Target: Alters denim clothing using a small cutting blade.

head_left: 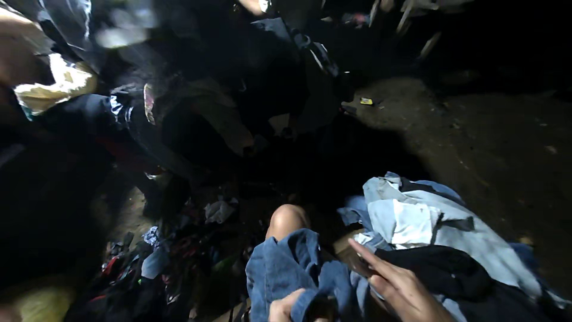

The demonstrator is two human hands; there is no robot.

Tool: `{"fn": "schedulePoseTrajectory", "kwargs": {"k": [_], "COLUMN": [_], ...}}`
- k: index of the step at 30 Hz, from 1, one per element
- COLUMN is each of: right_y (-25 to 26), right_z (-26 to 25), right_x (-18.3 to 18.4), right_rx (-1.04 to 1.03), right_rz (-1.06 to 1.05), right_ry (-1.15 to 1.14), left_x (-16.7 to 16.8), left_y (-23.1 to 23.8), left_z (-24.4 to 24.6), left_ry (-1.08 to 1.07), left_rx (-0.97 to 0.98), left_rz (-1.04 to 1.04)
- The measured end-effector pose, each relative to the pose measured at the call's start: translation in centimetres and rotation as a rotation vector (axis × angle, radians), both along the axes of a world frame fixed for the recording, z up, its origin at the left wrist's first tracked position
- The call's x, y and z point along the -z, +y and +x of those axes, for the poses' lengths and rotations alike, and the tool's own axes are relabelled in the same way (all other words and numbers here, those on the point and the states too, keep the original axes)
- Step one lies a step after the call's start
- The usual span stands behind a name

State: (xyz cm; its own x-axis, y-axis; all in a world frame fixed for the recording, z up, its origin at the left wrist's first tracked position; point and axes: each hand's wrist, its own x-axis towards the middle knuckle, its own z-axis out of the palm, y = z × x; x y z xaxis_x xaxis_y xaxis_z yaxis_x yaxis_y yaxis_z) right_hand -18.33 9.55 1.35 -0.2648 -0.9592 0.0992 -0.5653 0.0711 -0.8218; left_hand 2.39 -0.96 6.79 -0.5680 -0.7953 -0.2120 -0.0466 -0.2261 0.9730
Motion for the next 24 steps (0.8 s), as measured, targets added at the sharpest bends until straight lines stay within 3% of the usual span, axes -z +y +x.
{"fn": "schedulePoseTrajectory", "kwargs": {"k": [4,7,10,15,19,22,24], "right_y": [-1.4,-3.1,-4.0,-3.7,-3.9,-4.2,-4.3], "right_z": [0.9,2.0,2.6,1.2,0.4,0.5,0.7], "right_x": [-0.3,-1.5,-1.6,-2.1,-2.3,-2.6,-2.3], "right_rx": [0.002,-0.053,-0.096,-0.099,-0.136,-0.082,-0.078], "right_rz": [-0.189,-0.244,-0.265,-0.123,-0.025,0.025,0.022], "right_ry": [-0.314,-0.335,-0.331,-0.563,-0.756,-0.903,-0.946], "left_x": [0.1,-0.7,1.0,2.6,2.3,2.0,1.6], "left_y": [-0.3,-0.4,-0.7,-2.1,-3.6,-4.6,-4.7], "left_z": [-0.9,-1.3,-0.6,1.2,2.3,2.6,2.3], "left_ry": [-0.044,-0.044,0.04,-0.098,-0.185,-0.162,-0.09], "left_rx": [-0.029,0.015,0.093,0.057,0.068,0.17,0.183], "left_rz": [0.003,-0.027,-0.128,-0.494,-0.62,-0.599,-0.464]}}
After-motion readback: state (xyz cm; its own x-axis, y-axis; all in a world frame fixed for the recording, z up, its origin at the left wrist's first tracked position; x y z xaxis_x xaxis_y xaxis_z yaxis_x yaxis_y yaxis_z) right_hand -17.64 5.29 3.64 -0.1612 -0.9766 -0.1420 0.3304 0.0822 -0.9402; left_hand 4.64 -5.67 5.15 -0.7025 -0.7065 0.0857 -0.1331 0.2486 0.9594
